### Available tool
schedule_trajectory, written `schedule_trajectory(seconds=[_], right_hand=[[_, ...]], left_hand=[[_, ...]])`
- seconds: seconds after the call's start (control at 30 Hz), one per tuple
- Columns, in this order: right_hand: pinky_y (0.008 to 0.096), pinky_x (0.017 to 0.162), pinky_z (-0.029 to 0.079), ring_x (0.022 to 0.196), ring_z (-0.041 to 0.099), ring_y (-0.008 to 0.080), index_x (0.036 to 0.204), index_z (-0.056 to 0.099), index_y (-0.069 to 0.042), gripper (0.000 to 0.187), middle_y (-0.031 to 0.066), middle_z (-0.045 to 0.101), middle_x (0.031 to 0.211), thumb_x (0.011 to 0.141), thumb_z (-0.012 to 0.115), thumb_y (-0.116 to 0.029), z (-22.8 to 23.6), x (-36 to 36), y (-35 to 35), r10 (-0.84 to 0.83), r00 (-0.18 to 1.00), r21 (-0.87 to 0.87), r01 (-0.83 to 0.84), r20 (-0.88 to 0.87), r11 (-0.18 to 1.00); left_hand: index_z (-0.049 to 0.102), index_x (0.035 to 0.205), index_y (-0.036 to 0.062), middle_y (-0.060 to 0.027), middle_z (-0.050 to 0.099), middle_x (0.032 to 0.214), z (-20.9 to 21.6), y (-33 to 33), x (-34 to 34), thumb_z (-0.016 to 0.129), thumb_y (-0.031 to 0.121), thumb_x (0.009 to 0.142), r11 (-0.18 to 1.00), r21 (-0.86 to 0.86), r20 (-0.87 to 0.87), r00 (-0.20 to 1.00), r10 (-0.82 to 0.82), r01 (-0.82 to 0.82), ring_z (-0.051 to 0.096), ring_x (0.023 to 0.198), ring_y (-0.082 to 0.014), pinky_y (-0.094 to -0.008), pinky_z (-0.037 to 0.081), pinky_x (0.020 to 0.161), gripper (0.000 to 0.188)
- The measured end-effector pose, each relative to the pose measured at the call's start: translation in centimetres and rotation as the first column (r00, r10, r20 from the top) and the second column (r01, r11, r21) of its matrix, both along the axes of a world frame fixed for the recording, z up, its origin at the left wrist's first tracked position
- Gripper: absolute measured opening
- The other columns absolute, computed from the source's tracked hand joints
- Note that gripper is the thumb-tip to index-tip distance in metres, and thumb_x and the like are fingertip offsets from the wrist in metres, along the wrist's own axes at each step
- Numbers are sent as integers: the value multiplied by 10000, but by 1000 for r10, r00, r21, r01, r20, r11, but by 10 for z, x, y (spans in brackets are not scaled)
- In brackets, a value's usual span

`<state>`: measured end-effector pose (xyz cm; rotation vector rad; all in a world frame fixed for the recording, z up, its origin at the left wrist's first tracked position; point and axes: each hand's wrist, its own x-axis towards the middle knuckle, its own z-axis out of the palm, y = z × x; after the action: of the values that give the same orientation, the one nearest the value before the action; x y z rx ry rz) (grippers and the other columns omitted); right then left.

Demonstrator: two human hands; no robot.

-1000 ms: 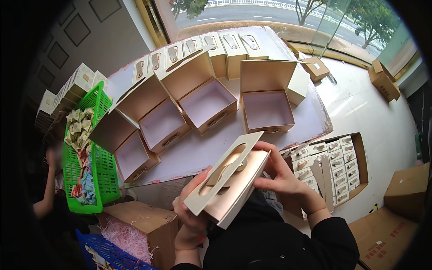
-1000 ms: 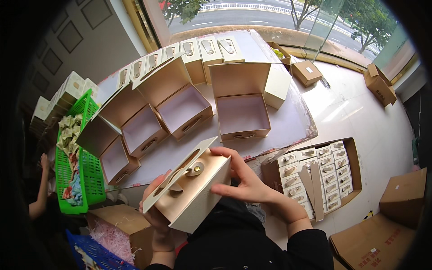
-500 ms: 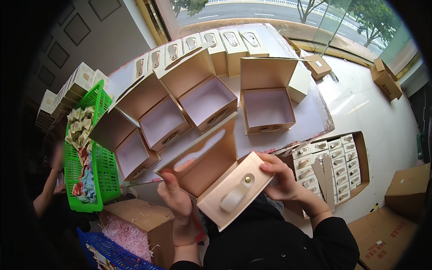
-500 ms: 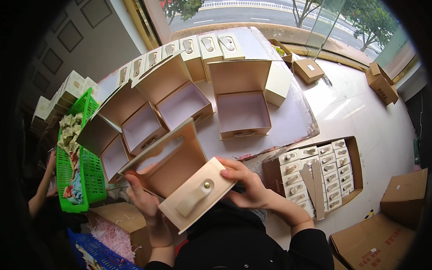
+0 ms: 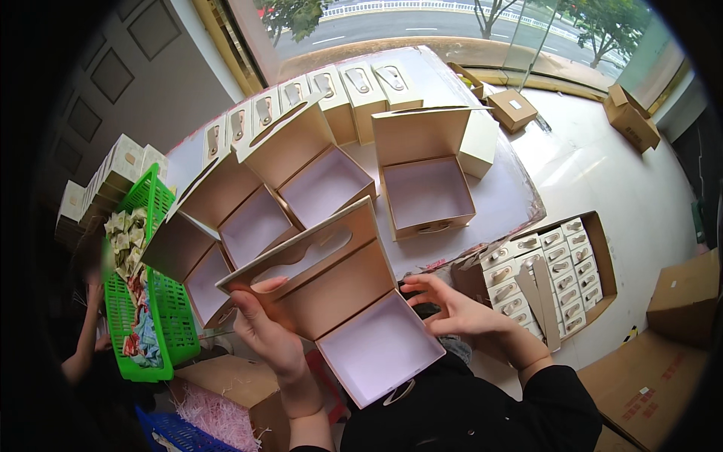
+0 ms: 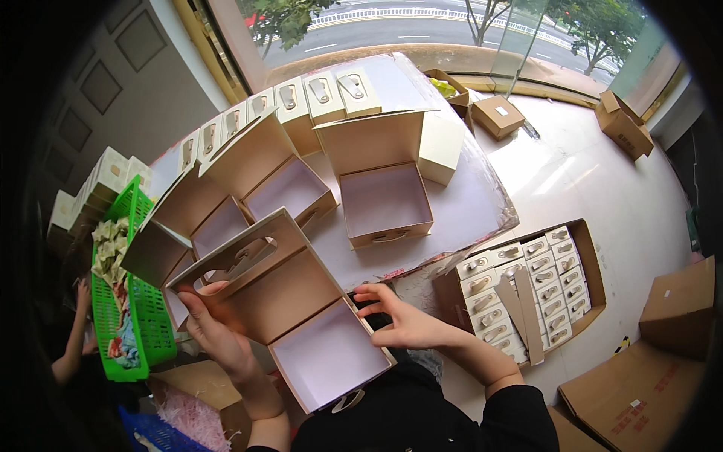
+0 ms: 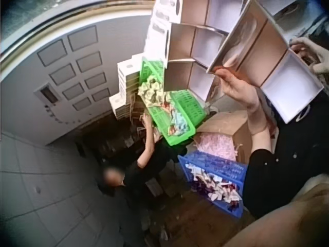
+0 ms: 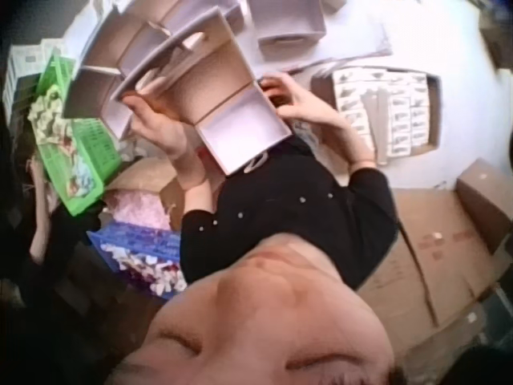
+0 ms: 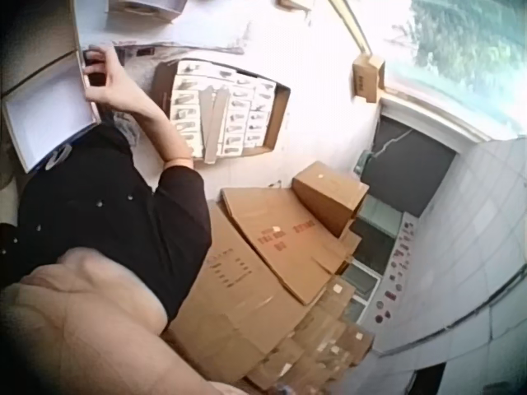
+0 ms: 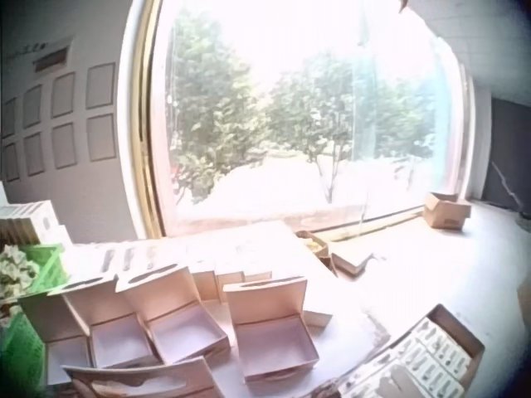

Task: The person assembles small cardboard boxes by folding and inserting tabs, then places them on a table. The person then adds pink shredded paper into the assembled boxes.

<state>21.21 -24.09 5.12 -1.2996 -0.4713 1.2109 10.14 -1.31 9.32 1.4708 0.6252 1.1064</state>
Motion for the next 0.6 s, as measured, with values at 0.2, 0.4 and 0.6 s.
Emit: schedule_trajectory(seconds=[0.2,0.4,0.6], right_hand=[[355,982,376,1259,361,271,1412,244,-26,767,162,346,1372,695,516,8,1,2,6,28,958,-89,-3,285,996],[361,1084,244,1286,346,287,1314,368,-35,669,178,354,1366,658,449,70,-14,6,-12,-216,897,198,149,384,969],[339,997,333,1177,430,219,1032,512,-70,256,125,449,1247,832,667,-98,3,8,-45,-428,832,197,381,353,903]], left_hand=[[630,850,-35,-74,622,858,-4,18,17,423,423,979,923,-317,130,974,-187,220,573,785,-131,-246,461,761,519],[606,923,10,-83,634,907,0,17,41,447,382,978,766,-523,219,927,-303,374,602,831,-162,-274,491,763,409],[580,999,22,-56,621,925,-5,-15,57,365,387,1003,657,-455,213,790,-575,601,582,851,-122,-274,464,772,424]])
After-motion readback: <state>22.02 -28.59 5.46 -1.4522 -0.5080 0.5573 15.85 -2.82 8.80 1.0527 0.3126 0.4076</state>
